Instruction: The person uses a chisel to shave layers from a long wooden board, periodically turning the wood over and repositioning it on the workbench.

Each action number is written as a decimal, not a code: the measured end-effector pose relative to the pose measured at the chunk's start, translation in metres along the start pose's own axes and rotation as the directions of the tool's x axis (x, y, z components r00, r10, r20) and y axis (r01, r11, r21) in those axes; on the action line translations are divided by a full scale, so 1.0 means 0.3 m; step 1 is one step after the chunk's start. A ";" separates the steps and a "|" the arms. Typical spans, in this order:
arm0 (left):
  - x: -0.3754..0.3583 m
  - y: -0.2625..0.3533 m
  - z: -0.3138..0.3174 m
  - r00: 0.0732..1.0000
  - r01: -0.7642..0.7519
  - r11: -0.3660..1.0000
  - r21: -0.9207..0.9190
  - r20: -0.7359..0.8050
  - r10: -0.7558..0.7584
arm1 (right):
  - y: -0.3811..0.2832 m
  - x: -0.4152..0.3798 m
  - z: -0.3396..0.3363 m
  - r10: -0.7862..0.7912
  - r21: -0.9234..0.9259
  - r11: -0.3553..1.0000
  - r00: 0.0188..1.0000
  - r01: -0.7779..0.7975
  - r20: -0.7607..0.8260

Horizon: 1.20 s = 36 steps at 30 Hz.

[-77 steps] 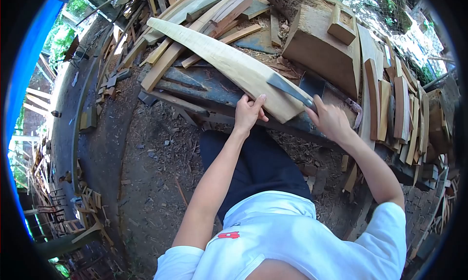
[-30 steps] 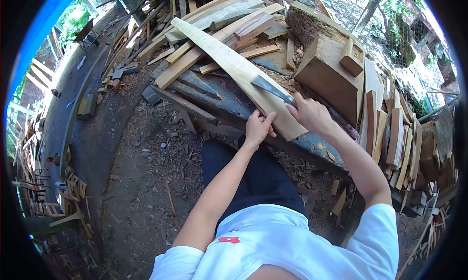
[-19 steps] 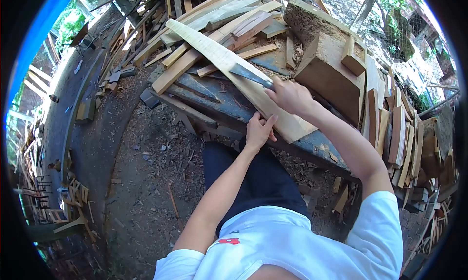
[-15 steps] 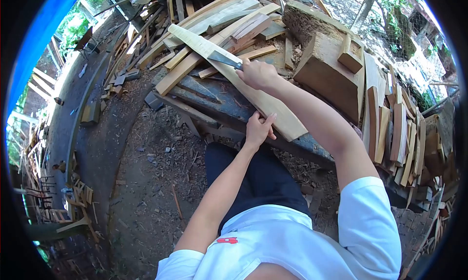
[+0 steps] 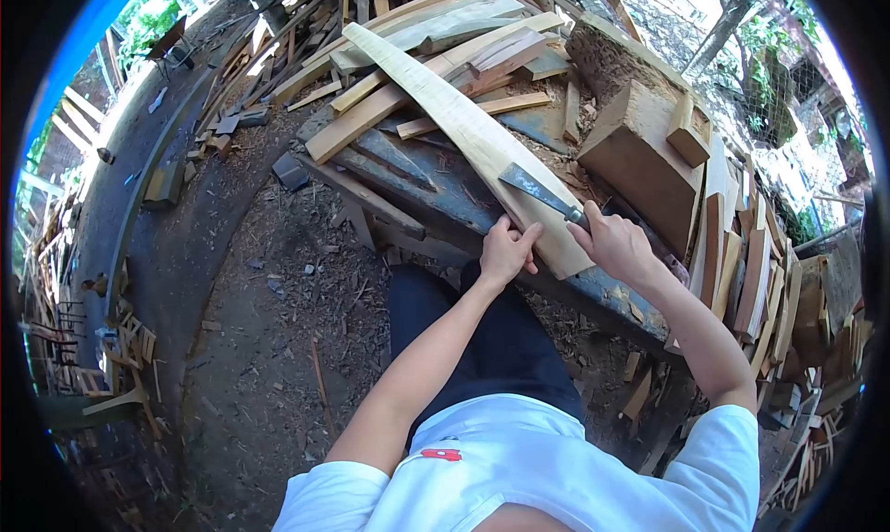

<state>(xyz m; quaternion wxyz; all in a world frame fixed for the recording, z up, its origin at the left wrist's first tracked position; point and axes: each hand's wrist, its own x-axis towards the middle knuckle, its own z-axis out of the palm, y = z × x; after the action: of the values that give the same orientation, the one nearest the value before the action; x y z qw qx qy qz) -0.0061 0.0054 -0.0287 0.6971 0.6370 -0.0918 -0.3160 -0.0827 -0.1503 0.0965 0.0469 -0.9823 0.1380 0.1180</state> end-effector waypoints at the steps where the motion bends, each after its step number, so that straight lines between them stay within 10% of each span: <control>1: 0.000 0.004 0.001 1.000 -0.006 1.000 -0.003 -0.004 0.006 | 0.003 0.009 -0.007 -0.031 -0.048 0.998 0.999 0.029 -0.043; 19: -0.004 0.011 0.004 0.999 -0.029 1.000 0.007 -0.019 0.029 | 0.105 -0.121 0.084 -0.026 -0.015 1.000 0.998 0.026 -0.048; 30: 0.000 0.027 -0.002 0.999 0.024 1.000 0.008 -0.032 -0.024 | -0.313 0.510 -0.047 -0.132 0.085 0.986 0.983 0.143 -0.130; 36: 0.001 0.010 0.004 0.999 -0.001 1.000 -0.024 -0.035 0.000 | -0.181 0.272 0.023 -0.111 0.056 0.991 0.986 0.118 -0.122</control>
<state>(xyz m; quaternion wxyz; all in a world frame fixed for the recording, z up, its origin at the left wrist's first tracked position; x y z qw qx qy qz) -0.0057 0.0042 -0.0256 0.7061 0.6342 -0.0760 -0.3055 0.0074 -0.1187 0.0731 0.0762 -0.9919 0.0875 0.0522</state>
